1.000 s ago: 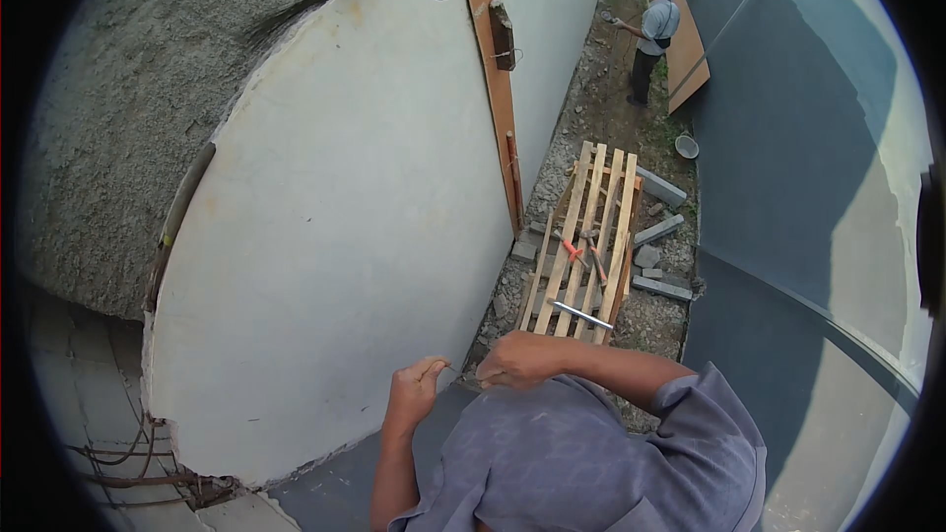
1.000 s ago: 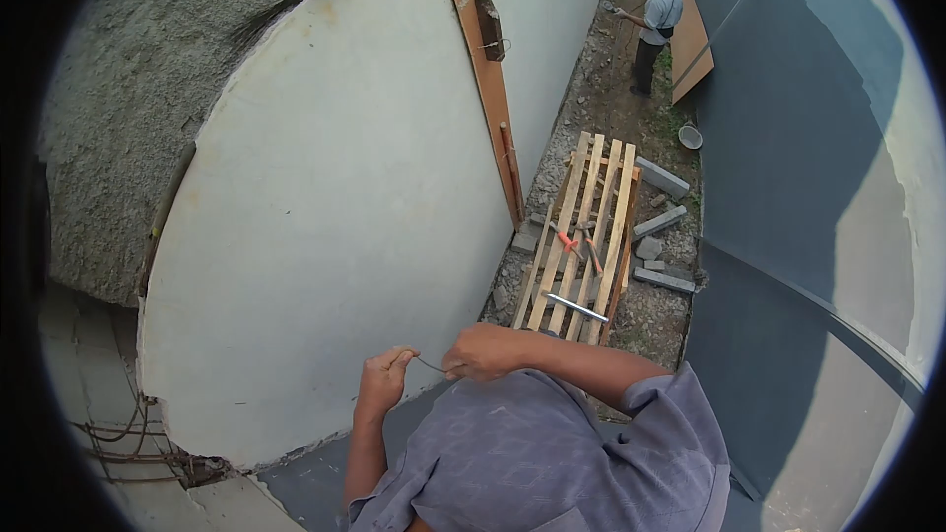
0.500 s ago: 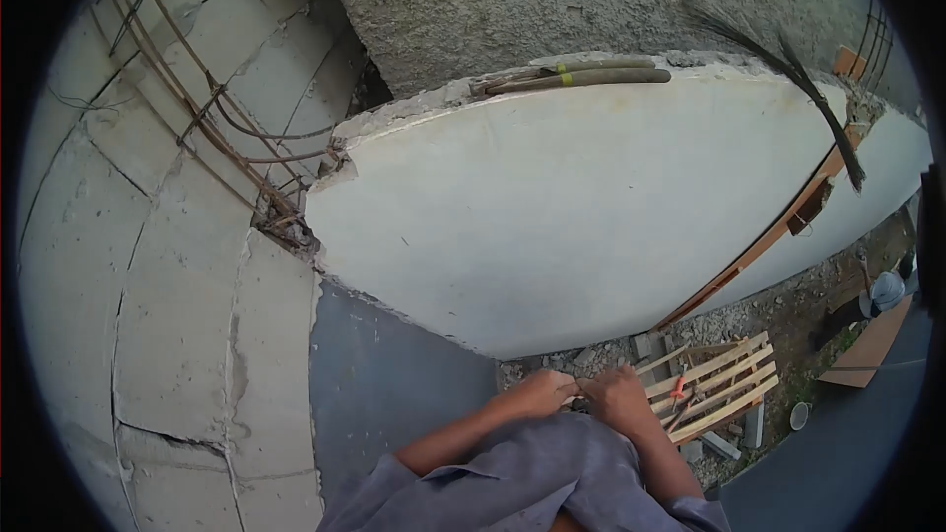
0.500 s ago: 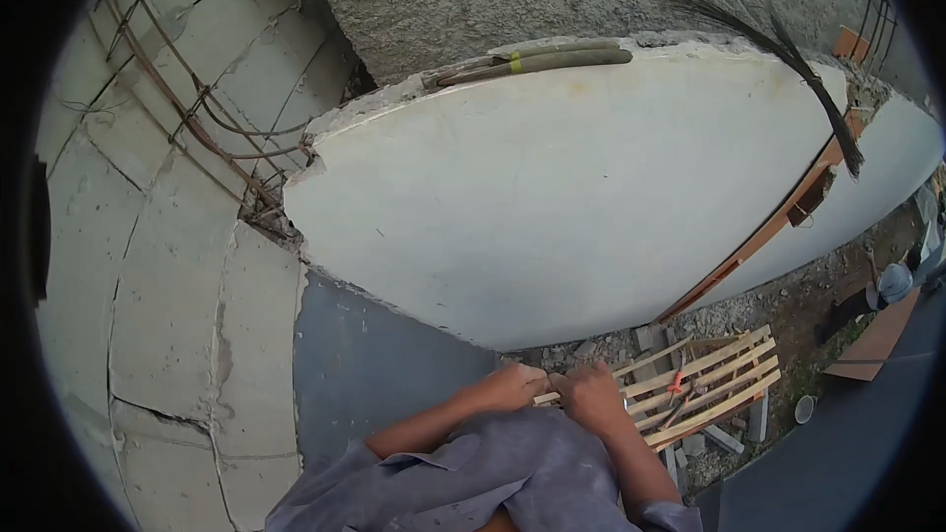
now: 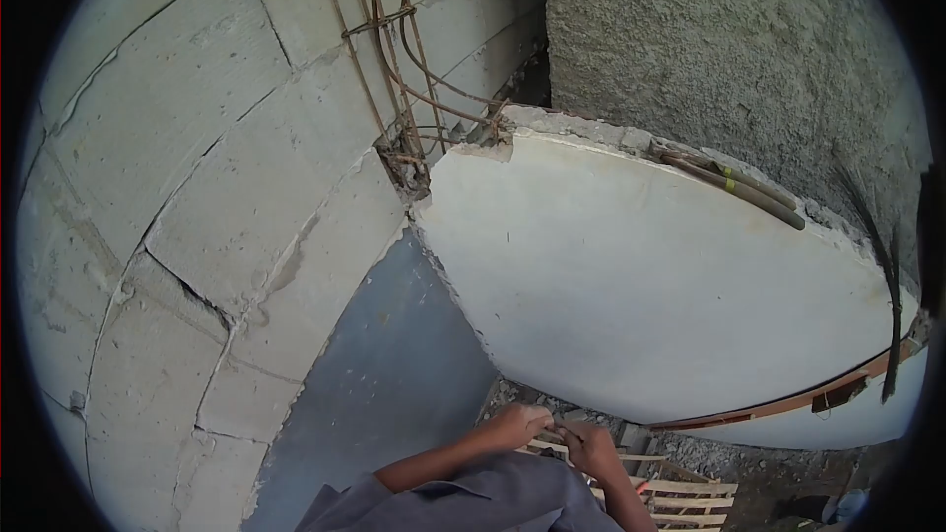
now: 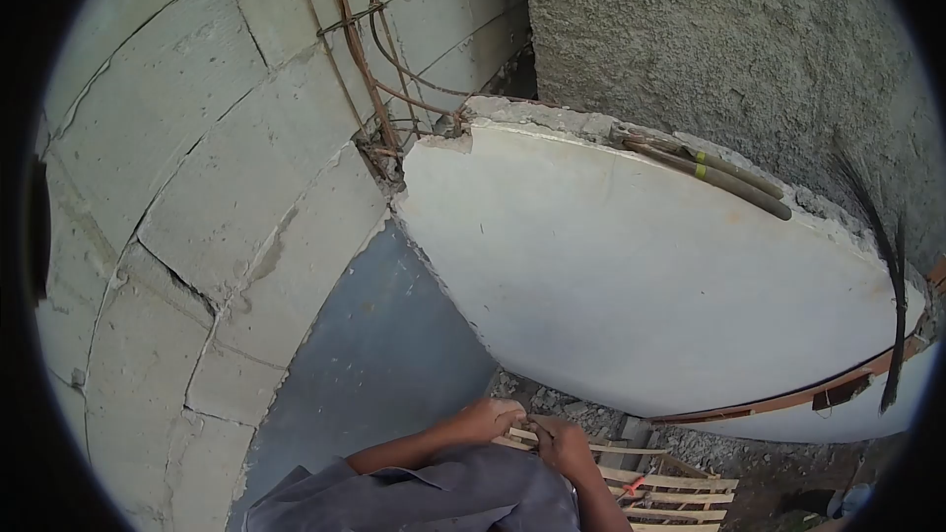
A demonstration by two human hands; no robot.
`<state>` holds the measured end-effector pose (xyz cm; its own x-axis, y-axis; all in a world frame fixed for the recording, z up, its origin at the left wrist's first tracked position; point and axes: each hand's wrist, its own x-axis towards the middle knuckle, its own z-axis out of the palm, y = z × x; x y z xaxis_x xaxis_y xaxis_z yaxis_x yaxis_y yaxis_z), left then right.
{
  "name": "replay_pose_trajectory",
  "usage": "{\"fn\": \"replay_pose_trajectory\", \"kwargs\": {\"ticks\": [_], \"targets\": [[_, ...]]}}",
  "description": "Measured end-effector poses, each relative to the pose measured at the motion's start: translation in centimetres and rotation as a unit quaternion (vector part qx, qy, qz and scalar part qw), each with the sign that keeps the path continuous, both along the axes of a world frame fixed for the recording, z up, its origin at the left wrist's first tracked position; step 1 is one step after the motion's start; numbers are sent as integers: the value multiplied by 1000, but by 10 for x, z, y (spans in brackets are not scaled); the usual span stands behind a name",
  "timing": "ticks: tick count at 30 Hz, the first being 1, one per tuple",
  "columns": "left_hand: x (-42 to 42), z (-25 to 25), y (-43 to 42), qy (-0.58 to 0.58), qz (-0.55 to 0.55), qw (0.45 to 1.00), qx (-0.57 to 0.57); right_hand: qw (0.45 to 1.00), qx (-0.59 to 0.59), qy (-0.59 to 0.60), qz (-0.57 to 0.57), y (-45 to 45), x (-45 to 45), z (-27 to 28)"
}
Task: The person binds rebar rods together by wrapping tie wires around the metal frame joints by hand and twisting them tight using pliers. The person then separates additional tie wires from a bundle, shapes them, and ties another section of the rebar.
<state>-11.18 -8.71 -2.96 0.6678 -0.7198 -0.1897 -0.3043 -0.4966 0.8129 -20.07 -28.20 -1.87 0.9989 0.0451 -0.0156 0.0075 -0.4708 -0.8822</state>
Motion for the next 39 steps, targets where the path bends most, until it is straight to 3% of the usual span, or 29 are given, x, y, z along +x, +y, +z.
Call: {"fn": "replay_pose_trajectory", "kwargs": {"ticks": [5, 8, 10, 12, 15, 19, 24, 25, 27, 31, 39], "targets": [[7, -2, 12, -22, 73, 996, -42, 999, 27, -1, 29, 4, 24, 29], [21, 46, 24, 56, 121, 990, -38, 1000, 13, -21, 8, 6, 36, 42], [51, 53, 45, 37, 176, 977, -116, 999, 10, -27, -33, 6, 44, 57], [88, 94, 70, 25, 254, 952, -167, 997, 10, -22, -78, 3, 53, 93], [167, 141, 104, -73, 304, 905, -289, 989, -8, -105, -106, 3, 71, 148], [276, 214, 127, -80, 350, 822, -443, 955, -88, -258, -115, 21, 104, 230], [377, 266, 118, -112, 355, 806, -460, 868, -186, -446, -116, 59, 189, 312], [389, 272, 114, -60, 338, 812, -472, 842, -208, -485, -112, 64, 216, 321], [407, 278, 108, 45, 300, 817, -490, 863, -241, -429, -115, 73, 263, 342], [441, 276, 101, 140, 228, 814, -515, 856, -298, -410, -101, 86, 360, 349], [455, 276, 99, 207, 162, 769, -582, 925, -191, -314, -101, 119, 472, 321]]}}
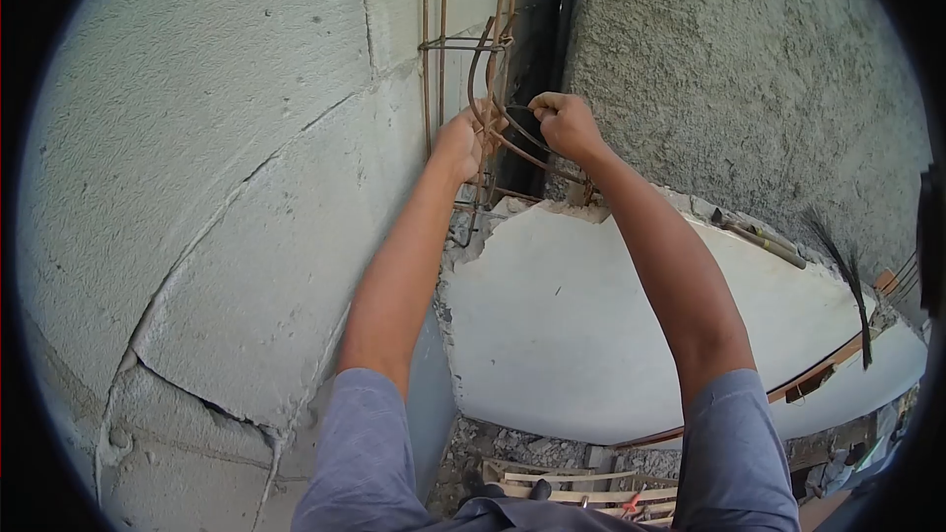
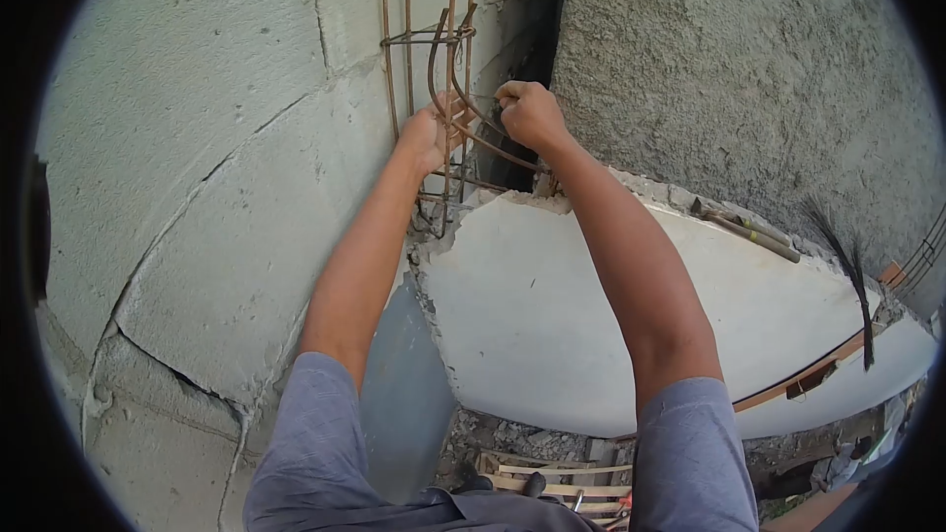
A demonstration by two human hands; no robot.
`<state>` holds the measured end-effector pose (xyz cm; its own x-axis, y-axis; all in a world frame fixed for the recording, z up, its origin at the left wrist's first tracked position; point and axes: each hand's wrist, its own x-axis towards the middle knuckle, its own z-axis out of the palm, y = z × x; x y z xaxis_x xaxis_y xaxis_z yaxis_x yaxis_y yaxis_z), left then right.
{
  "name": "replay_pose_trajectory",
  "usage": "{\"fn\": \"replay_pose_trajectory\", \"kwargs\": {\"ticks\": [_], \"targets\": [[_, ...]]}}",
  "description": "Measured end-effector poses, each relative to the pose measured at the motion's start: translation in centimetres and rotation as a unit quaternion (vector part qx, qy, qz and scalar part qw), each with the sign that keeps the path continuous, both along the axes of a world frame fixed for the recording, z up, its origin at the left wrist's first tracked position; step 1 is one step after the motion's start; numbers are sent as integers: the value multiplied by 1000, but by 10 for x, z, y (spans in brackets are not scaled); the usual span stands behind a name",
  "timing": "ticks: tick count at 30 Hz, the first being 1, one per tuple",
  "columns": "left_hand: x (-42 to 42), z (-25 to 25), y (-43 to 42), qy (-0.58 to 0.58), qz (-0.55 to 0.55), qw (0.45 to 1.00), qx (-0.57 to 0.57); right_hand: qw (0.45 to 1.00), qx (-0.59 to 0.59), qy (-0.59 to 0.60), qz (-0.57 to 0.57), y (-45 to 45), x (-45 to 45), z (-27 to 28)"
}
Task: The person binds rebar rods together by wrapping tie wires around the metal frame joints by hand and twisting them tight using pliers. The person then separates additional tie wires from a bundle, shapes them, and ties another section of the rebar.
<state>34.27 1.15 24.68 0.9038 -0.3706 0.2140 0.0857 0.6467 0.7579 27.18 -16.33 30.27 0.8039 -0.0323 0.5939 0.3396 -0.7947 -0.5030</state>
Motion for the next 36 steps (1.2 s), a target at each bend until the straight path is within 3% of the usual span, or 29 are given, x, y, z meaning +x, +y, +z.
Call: {"fn": "replay_pose_trajectory", "kwargs": {"ticks": [4, 9, 11, 19, 25, 28, 32, 36], "targets": [[7, -3, 5, -44, 16, 999, -4, 997, 40, 12, 70, 6, 24, -5], [0, -5, 10, -24, -6, 994, -102, 998, -44, 41, 11, 25, 17, 20], [-1, -12, 8, -56, -3, 996, -70, 997, -80, -4, 22, 17, 33, 13], [-3, -13, 1, -62, -17, 994, -94, 996, -58, 68, 29, 20, 33, 14], [0, -3, -10, -77, 64, 995, 14, 995, -64, 71, 31, 22, 25, 8], [-3, 0, -10, -89, 64, 989, 99, 997, -40, 66, 32, 26, 5, 14], [6, 2, -8, -110, 42, 987, 110, 995, -33, 92, 35, 28, -5, 19], [11, -1, -10, -115, 18, 988, 102, 973, 104, 204, 6, 43, -29, 40]]}}
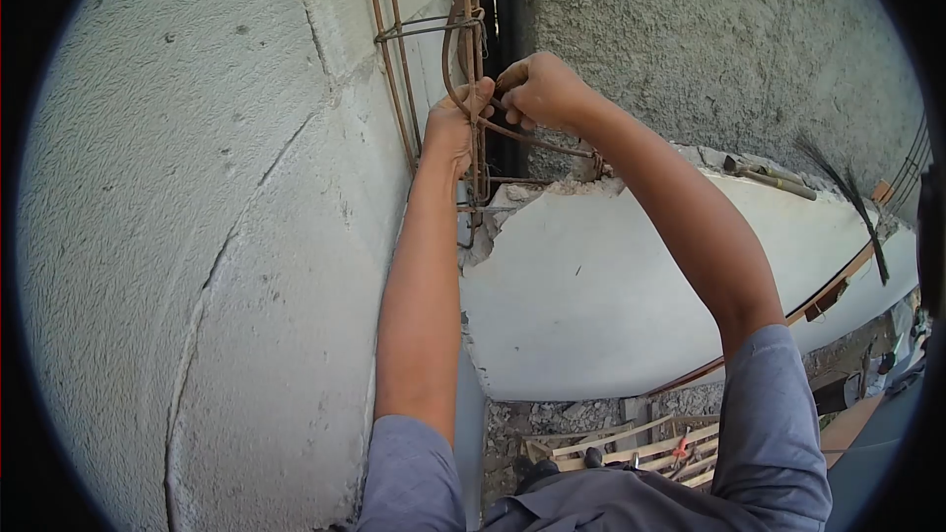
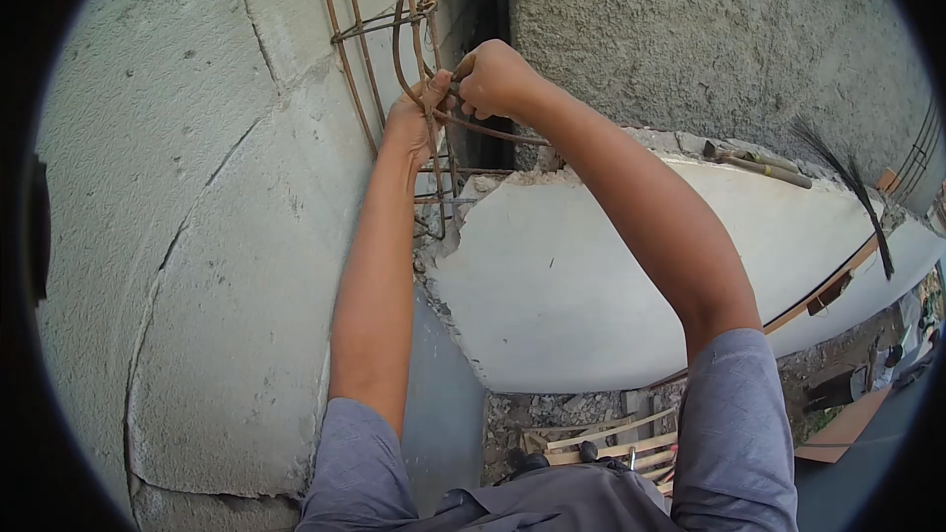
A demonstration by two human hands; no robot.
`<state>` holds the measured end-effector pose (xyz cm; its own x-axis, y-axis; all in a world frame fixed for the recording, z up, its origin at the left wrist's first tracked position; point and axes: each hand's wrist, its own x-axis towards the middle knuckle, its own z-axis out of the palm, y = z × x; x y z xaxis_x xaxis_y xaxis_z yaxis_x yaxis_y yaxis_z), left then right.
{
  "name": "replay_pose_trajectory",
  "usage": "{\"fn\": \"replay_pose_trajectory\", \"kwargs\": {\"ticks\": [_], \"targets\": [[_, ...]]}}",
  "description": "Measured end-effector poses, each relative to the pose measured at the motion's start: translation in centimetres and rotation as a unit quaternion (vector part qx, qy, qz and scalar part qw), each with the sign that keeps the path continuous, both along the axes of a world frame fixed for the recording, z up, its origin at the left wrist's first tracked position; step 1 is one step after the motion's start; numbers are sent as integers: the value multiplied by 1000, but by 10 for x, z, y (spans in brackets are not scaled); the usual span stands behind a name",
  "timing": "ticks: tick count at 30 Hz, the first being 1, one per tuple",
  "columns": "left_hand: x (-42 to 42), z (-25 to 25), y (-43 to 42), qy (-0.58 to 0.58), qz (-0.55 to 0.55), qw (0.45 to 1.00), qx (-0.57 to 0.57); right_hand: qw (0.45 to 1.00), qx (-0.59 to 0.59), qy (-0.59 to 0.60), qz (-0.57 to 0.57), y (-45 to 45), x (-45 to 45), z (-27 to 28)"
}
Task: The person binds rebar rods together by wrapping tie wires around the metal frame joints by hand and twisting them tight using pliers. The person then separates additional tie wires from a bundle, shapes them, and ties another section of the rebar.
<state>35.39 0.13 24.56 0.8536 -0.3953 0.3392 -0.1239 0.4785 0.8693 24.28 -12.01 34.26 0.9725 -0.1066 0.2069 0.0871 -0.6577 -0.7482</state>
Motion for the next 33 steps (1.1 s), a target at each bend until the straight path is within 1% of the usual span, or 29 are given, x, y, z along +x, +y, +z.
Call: {"fn": "replay_pose_trajectory", "kwargs": {"ticks": [2, 4, 5, 8, 9, 10, 11, 14, 15, 18, 21, 23, 24, 25, 26, 27, 30, 31, 33], "targets": [[5, -2, -2, -6, -27, 1000, -10, 999, 23, 27, 3, 1, -7, 6], [10, -2, -2, -14, -66, 998, -16, 994, 92, 43, 30, 2, -10, 11], [11, -2, -3, -16, -62, 998, -19, 990, 125, 48, 42, 0, -11, 14], [6, -5, -4, -11, -55, 998, -26, 998, 14, 38, 41, -13, -11, 14], [6, -5, -3, -4, -55, 998, -26, 986, -111, -108, 61, -19, -8, 7], [6, -4, -3, 0, -55, 998, -26, 936, -232, -251, 79, -25, -3, -5], [5, -3, -3, -1, -57, 998, -30, 852, -344, -384, 94, -30, 3, -14], [2, -2, -2, -5, -66, 997, -43, 825, -411, -377, 86, -26, 14, -22], [4, -4, -3, -8, -66, 997, -40, 782, -437, -435, 94, -27, 16, -22], [7, -7, -5, -10, -63, 997, -35, 809, -454, -364, 80, -29, 19, -26], [5, -7, -3, -9, -70, 996, -50, 865, -350, -356, 44, -17, 20, -36], [9, -12, -5, -24, -106, 991, -76, 933, -202, -298, -5, -10, 29, -45], [7, -11, -7, -14, -103, 991, -81, 955, -124, -267, -34, -8, 32, -47], [3, -9, -6, -5, -99, 991, -85, 978, -31, -200, -45, -6, 32, -44], [0, -7, -5, 4, -94, 992, -88, 988, 65, -132, -55, -3, 33, -39], [-1, -8, -6, -1, -96, 991, -90, 983, 163, -65, -60, 0, 32, -35], [-3, -8, -4, -10, -104, 990, -97, 951, 302, 30, -59, 0, 26, -21], [-3, -8, -4, -8, -113, 988, -100, 950, 307, 36, -44, -1, 22, -21], [-4, -5, -11, 2, -120, 988, -100, 994, 113, -9, 5, -15, -8, -12]]}}
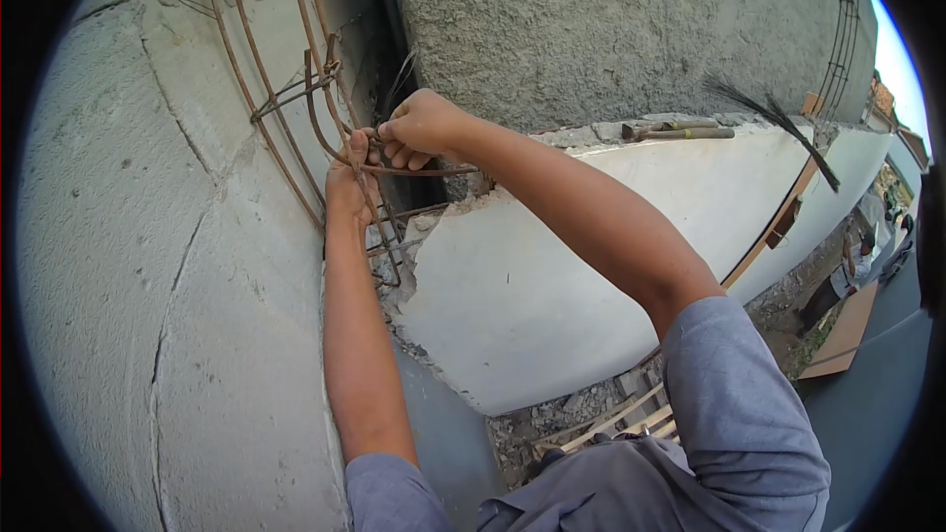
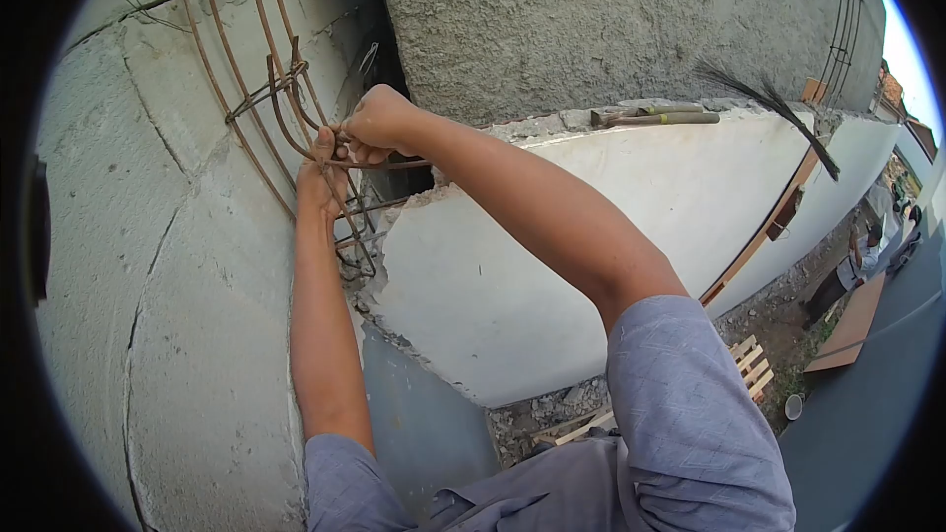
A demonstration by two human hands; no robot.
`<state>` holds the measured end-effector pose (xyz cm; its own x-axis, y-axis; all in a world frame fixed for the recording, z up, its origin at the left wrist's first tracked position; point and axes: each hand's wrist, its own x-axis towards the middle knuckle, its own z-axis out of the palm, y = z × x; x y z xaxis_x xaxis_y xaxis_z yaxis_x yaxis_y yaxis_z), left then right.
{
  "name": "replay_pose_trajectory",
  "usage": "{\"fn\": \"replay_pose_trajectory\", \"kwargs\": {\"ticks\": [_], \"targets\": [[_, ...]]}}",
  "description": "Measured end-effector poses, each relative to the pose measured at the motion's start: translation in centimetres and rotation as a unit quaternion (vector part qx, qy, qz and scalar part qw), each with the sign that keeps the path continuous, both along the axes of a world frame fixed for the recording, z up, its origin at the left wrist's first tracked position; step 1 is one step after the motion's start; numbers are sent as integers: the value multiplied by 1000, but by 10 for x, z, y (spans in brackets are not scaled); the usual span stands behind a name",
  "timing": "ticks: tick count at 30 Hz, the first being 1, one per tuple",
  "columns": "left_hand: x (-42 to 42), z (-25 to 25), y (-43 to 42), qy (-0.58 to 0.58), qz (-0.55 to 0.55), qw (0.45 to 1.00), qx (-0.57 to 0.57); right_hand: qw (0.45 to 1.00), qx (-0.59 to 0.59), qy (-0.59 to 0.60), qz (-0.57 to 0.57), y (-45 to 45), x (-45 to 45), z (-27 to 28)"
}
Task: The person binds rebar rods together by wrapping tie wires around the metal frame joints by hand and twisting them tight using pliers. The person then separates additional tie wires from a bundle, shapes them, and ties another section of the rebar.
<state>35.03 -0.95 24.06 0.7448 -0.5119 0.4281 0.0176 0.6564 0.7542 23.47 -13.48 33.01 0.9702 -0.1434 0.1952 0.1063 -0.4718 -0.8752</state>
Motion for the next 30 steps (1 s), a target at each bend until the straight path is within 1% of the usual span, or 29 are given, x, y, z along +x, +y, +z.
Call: {"fn": "replay_pose_trajectory", "kwargs": {"ticks": [1, 2, 3, 4, 6, 7, 9, 11, 14, 17, 20, 23, 24, 27, 29, 30], "targets": [[-1, 2, -3, 9, 4, 1000, 3, 994, -102, -22, 25, -9, -22, 5], [-1, 0, 0, 22, 17, 1000, 1, 939, -303, -160, 29, -30, -45, 5], [-1, -5, 7, 40, 38, 998, -2, 930, -346, -127, 13, -41, -89, 20], [3, -7, 6, 24, 36, 999, -4, 918, -385, -93, -23, -66, -119, 25], [2, -5, 5, 24, 36, 999, -8, 856, -511, -14, -77, -131, -177, 30], [2, -4, 5, 28, 37, 999, -3, 862, -491, 52, -116, -162, -199, 31], [1, -6, 5, 34, 42, 999, -8, 794, -549, 178, -191, -217, -228, 19], [7, -5, 5, 29, 32, 999, -9, 822, -505, 219, -144, -244, -243, 12], [12, -11, 4, 29, 10, 999, -23, 843, -473, 195, -165, -258, -243, 12], [11, -12, 5, 22, -6, 999, -38, 848, -481, 150, -165, -254, -246, 8], [14, -15, 4, 8, -1, 999, -39, 850, -504, 85, -126, -258, -252, 10], [10, -14, 3, 26, 25, 999, -31, 837, -497, 106, -200, -241, -249, 27], [7, -12, 3, 26, 33, 999, -32, 853, -470, 115, -198, -212, -245, 38], [8, -14, 1, 21, 30, 999, -38, 885, -424, 103, -161, -158, -224, 45], [5, -12, 1, 25, 41, 998, -35, 918, -366, 86, -125, -112, -204, 46], [4, -11, 1, 27, 47, 998, -33, 900, -411, 93, -114, -91, -192, 50]]}}
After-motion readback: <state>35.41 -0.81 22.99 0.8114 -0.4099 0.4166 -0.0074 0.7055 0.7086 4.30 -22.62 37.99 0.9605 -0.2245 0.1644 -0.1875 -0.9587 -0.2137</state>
